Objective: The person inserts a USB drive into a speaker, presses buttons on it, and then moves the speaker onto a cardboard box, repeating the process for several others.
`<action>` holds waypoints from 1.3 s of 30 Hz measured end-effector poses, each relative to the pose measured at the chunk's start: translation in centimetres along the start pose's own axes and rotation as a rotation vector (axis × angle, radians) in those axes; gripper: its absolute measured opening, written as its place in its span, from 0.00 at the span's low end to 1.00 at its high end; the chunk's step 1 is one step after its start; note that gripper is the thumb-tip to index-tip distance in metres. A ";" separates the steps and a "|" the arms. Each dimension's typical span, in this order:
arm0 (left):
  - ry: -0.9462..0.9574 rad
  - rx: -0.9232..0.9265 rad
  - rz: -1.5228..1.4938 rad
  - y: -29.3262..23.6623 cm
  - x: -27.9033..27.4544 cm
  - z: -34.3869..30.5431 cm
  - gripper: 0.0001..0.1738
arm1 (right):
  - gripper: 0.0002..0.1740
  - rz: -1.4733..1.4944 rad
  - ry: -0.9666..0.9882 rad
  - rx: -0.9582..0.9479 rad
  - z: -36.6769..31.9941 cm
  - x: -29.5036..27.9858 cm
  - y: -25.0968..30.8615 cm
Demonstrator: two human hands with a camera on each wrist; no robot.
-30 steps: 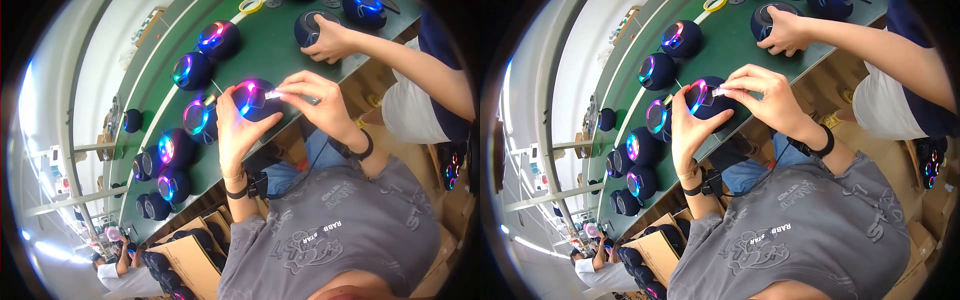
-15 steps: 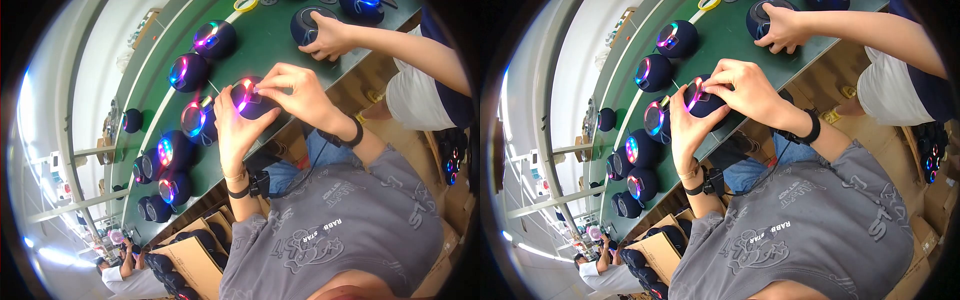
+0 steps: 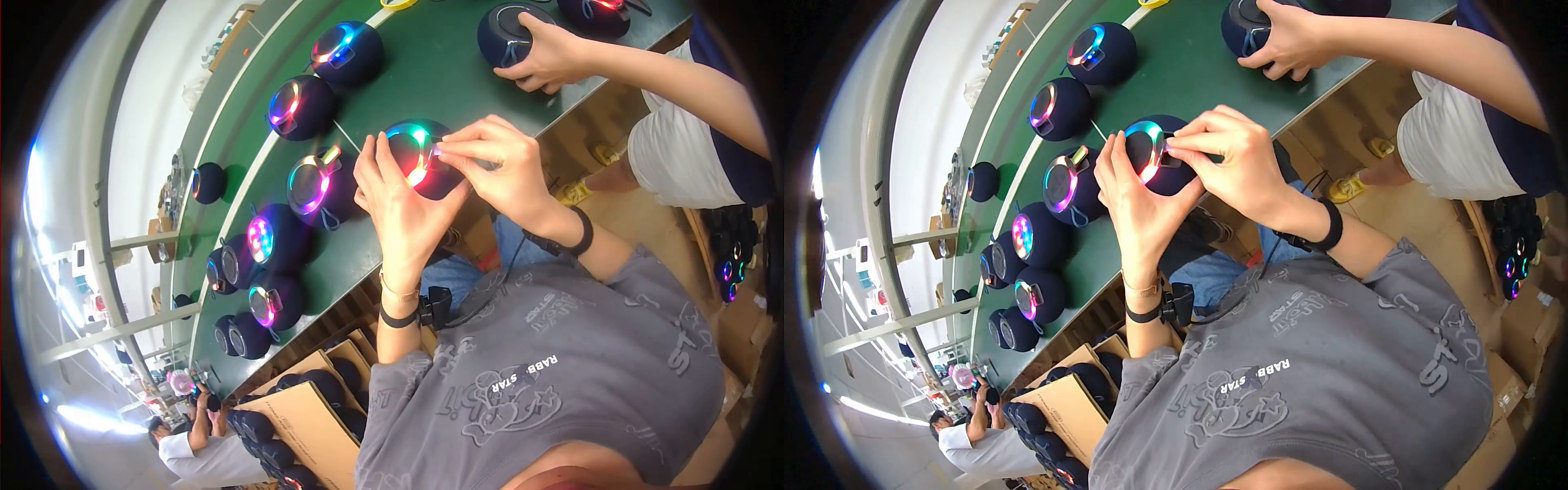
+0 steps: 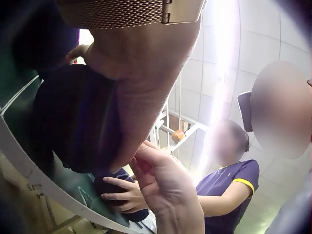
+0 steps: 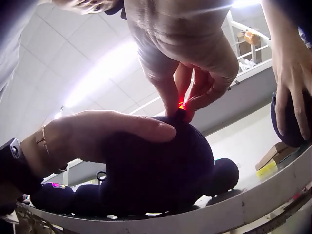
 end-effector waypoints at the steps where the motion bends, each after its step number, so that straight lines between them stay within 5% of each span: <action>1: -0.010 -0.002 -0.003 0.1 0.0 0.0 0.63 | 0.12 -0.009 -0.014 0.017 -0.4 0.0 0.2; 6: -0.021 0.318 -0.095 1.0 0.3 1.4 0.70 | 0.14 -0.016 0.139 0.026 -1.1 -2.0 0.2; 8: 0.059 0.423 -0.194 1.3 0.1 2.3 0.77 | 0.23 -0.051 0.183 0.015 0.4 -3.7 0.0; 10: 0.051 0.408 -0.287 1.5 0.3 2.5 0.82 | 0.26 0.183 0.183 0.109 2.6 -4.4 -1.3; 16: -0.001 0.032 -0.587 2.5 2.5 -0.4 0.81 | 0.39 0.491 0.524 0.345 6.9 -0.9 -5.5; 18: 0.003 0.075 -0.613 3.7 2.8 -0.2 0.79 | 0.42 0.601 0.694 0.485 7.0 0.6 -5.6; 23: -0.007 0.140 -0.387 3.2 0.3 -1.0 0.71 | 0.42 0.558 0.623 0.465 7.1 1.0 -6.0; 26: -0.271 0.227 -0.361 4.0 -4.1 -2.9 0.50 | 0.51 0.486 0.596 0.479 6.5 0.8 -5.2; 27: -0.448 0.140 -0.398 5.9 -4.2 -3.4 0.41 | 0.56 0.286 0.586 0.420 6.6 0.6 -4.8; 30: -0.532 -0.313 -0.165 10.0 -4.6 -3.4 0.58 | 0.67 -0.028 0.657 0.278 6.1 0.7 -2.4; 33: -0.351 -0.425 -0.207 12.4 -4.1 -2.2 0.74 | 0.71 -0.197 0.640 0.242 5.8 2.0 -1.4; 39: 0.107 -0.040 -0.569 15.8 -5.9 -2.4 0.71 | 0.71 -0.303 0.469 0.265 5.6 0.8 -2.3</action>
Point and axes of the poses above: each hand's wrist, its own z-axis towards the middle knuckle, its own x-axis out of the palm, y = z × x, the point moved 4 cm from there along z, towards the middle knuckle, and after that the axes turned 15 degrees about y, right-handed, at the moved point
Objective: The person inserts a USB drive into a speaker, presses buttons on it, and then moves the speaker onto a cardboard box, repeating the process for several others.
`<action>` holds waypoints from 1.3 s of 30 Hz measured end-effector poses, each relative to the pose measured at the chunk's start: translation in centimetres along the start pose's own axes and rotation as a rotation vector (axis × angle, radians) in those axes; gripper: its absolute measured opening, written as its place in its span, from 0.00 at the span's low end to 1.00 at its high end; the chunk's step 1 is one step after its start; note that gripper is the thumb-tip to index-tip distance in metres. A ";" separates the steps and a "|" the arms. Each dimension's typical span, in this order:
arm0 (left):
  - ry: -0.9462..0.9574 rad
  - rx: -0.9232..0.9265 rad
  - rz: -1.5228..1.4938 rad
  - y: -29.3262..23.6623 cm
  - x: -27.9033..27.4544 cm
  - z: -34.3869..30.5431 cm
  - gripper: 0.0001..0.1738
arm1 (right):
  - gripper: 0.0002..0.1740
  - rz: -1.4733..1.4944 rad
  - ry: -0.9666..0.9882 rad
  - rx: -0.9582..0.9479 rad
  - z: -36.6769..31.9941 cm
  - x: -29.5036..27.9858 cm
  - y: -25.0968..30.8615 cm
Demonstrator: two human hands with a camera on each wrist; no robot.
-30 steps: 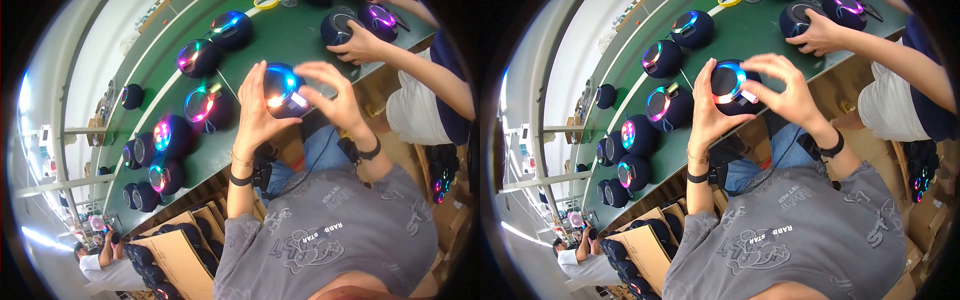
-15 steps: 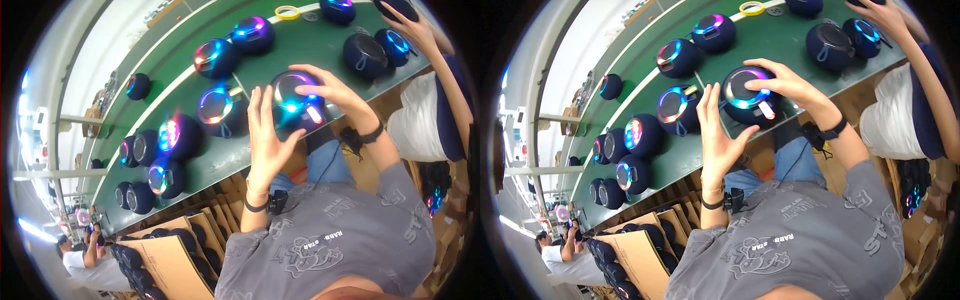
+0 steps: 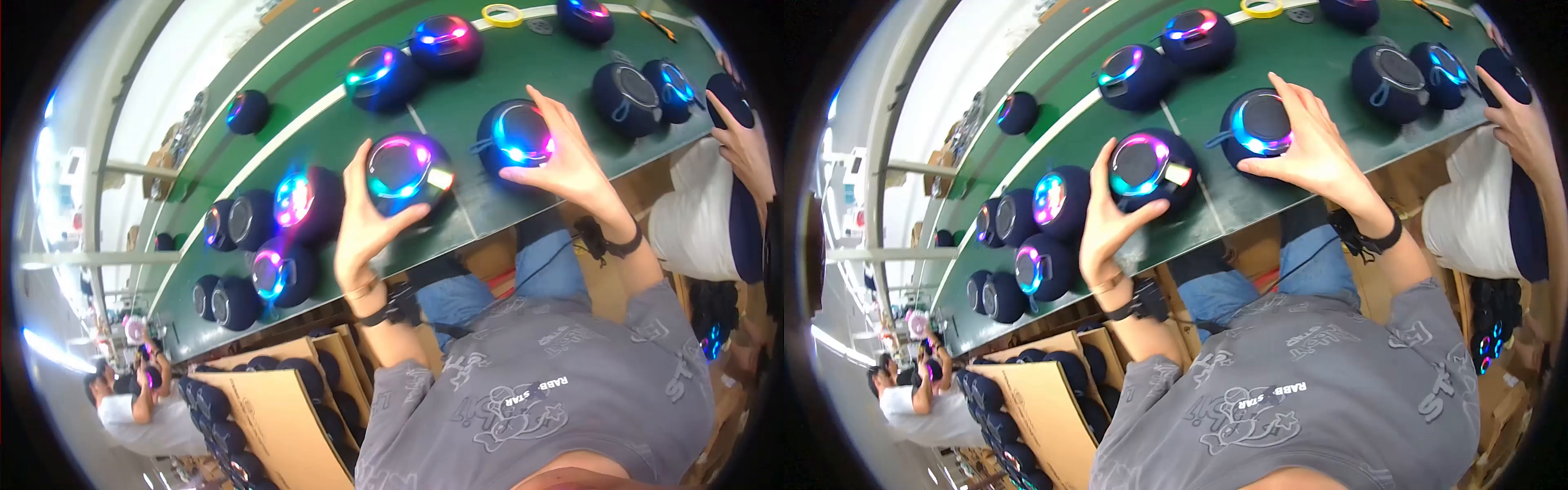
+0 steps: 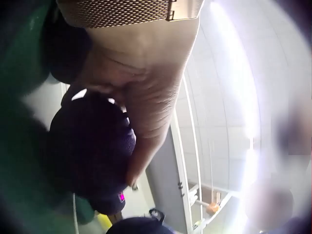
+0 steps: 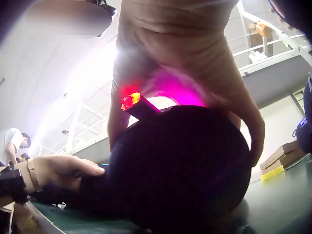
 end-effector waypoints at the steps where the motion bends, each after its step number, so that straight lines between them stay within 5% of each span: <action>1: 0.079 0.054 -0.084 0.1 -0.1 -0.3 0.72 | 0.71 0.046 0.009 0.011 0.0 -0.4 -0.4; 5: -0.055 0.068 -0.417 -0.5 0.4 -1.7 0.68 | 0.60 0.470 0.080 0.059 1.3 -1.9 -3.7; 6: -0.159 0.074 -0.488 -0.5 1.1 -1.6 0.58 | 0.45 0.468 0.085 0.039 1.5 -1.9 -3.7; 7: -0.273 0.074 -0.616 1.5 1.8 -1.1 0.46 | 0.45 0.471 0.083 0.043 1.7 -2.0 -3.8; 9: -0.381 -0.002 -0.744 2.1 3.2 -0.3 0.38 | 0.43 0.746 0.261 0.080 2.4 -1.5 -3.8; 14: -0.486 0.009 -0.706 2.0 3.3 0.5 0.30 | 0.37 0.707 0.273 0.099 3.5 -1.4 -3.9; 39: -0.482 -0.034 -0.589 2.6 3.2 2.0 0.32 | 0.36 0.646 0.268 0.072 3.6 -1.8 -3.0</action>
Point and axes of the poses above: each hand's wrist, its own z-axis towards the middle knuckle, its own x-axis out of the palm, y = z × x, the point moved 4 cm from there along z, towards the middle knuckle, and after that the axes turned 15 degrees about y, right-handed, at the moved point
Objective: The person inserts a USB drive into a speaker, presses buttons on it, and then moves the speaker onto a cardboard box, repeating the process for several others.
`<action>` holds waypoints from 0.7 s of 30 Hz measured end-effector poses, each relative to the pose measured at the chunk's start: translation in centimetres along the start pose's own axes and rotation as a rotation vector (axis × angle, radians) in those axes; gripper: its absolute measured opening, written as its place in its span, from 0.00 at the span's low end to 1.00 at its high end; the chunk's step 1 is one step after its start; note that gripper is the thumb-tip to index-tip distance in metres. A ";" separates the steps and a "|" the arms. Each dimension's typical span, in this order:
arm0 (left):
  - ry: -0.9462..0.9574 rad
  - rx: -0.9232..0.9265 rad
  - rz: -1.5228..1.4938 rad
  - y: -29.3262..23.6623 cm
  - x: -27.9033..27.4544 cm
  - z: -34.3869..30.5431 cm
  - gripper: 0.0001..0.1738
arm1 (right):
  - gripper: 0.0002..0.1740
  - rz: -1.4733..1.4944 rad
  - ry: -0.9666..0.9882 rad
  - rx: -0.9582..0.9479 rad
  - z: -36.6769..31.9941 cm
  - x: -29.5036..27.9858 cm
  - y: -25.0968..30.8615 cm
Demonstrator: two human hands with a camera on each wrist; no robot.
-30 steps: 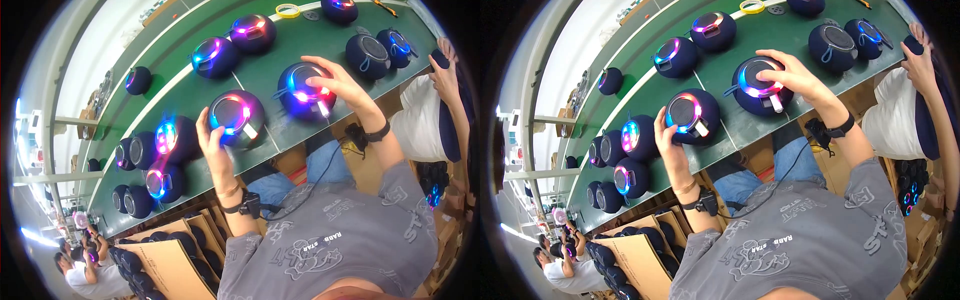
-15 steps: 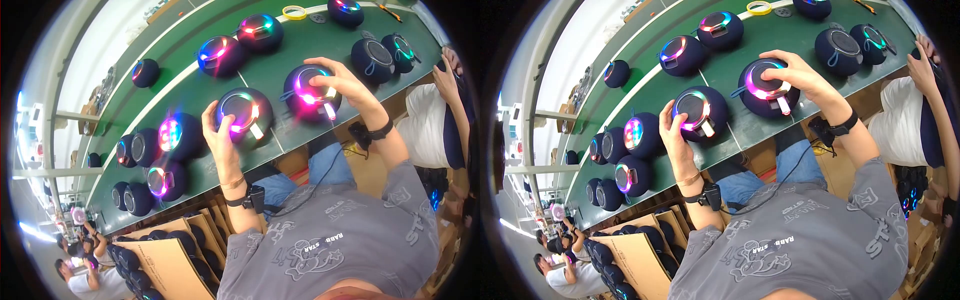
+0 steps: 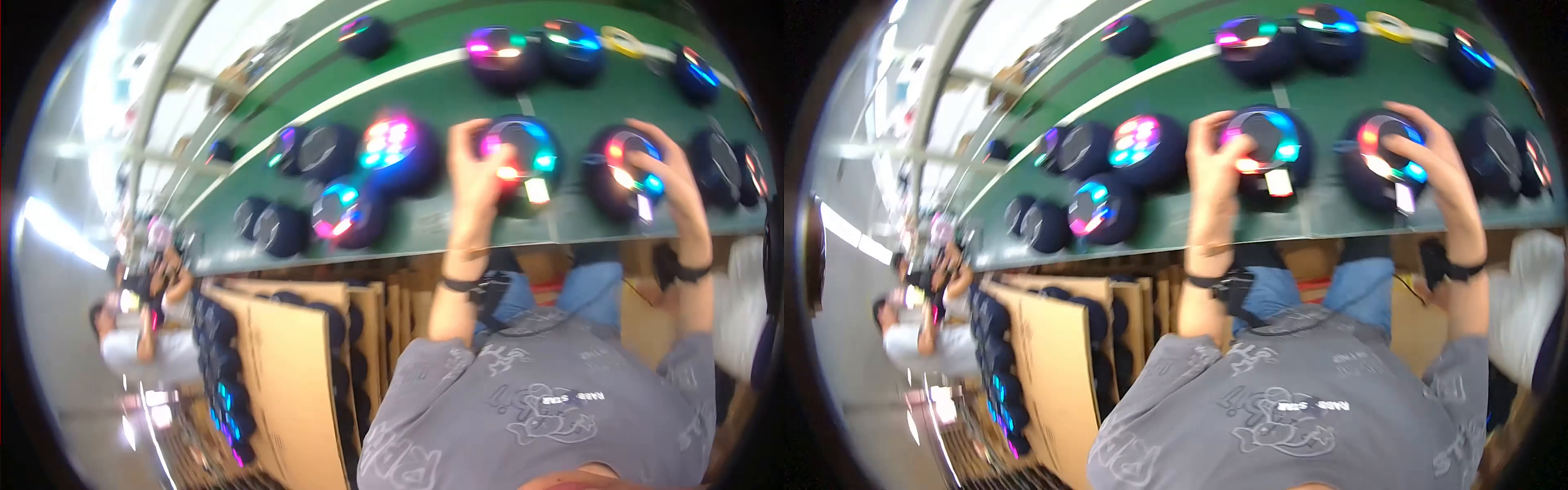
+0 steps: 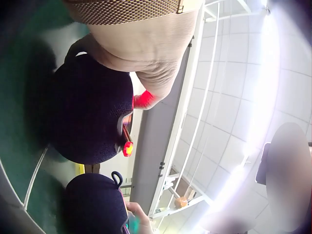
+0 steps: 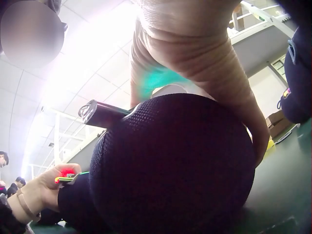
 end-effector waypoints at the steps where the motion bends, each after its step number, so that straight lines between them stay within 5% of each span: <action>1: -0.012 0.037 -0.011 -0.3 0.2 -0.1 0.32 | 0.35 -0.011 0.010 0.003 0.1 -0.3 -0.4; 9: -0.037 0.032 -0.037 1.1 0.4 0.7 0.32 | 0.36 -0.045 -0.003 0.039 2.1 -3.3 -5.4; 21: 0.003 0.002 -0.014 0.0 0.0 0.1 0.30 | 0.35 0.021 -0.015 -0.008 0.4 -0.2 -0.7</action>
Point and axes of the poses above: each hand's wrist, its own z-axis towards the middle knuckle, its own x-axis out of the palm, y = z × x, the point moved 4 cm from there along z, towards the middle knuckle, and after that the axes turned 15 degrees about y, right-handed, at the moved point
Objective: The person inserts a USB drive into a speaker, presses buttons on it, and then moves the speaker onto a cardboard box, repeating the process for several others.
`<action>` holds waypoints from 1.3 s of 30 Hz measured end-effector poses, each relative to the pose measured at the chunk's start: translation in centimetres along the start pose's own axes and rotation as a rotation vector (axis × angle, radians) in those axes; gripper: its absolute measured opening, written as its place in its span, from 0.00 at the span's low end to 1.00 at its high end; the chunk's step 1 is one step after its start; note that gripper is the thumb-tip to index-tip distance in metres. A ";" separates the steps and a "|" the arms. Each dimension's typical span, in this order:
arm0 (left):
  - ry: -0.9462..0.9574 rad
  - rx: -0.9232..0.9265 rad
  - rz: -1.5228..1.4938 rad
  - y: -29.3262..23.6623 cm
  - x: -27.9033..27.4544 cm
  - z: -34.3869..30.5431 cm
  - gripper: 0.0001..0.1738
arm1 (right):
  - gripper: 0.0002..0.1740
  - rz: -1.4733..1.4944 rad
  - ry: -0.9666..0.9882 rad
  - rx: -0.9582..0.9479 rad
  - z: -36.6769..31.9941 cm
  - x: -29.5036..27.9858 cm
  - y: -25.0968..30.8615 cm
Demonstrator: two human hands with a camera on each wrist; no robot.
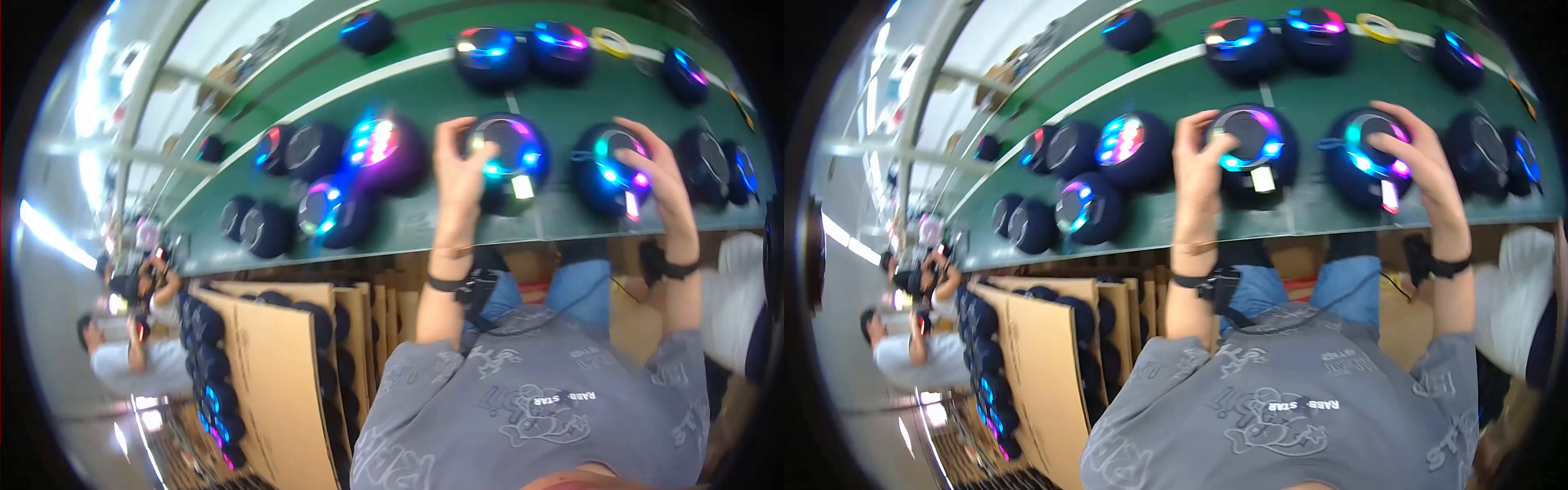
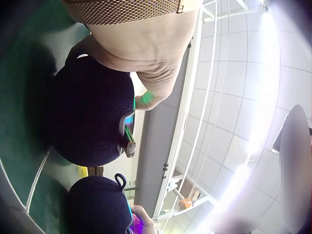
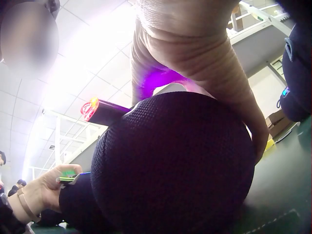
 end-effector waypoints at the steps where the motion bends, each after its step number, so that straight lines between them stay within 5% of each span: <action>1: 0.006 -0.017 -0.023 -0.2 0.0 0.0 0.30 | 0.35 0.003 -0.008 0.007 0.0 0.0 -0.1; 39: 0.030 -0.034 -0.029 -1.1 0.3 -0.4 0.27 | 0.36 0.018 -0.073 0.003 -0.5 0.4 0.0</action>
Point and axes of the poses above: each hand's wrist, its own z-axis towards the middle knuckle, its own x-axis out of the palm, y = z × x, the point moved 4 cm from there along z, towards the middle knuckle, and after that the axes turned 15 degrees about y, right-handed, at the moved point
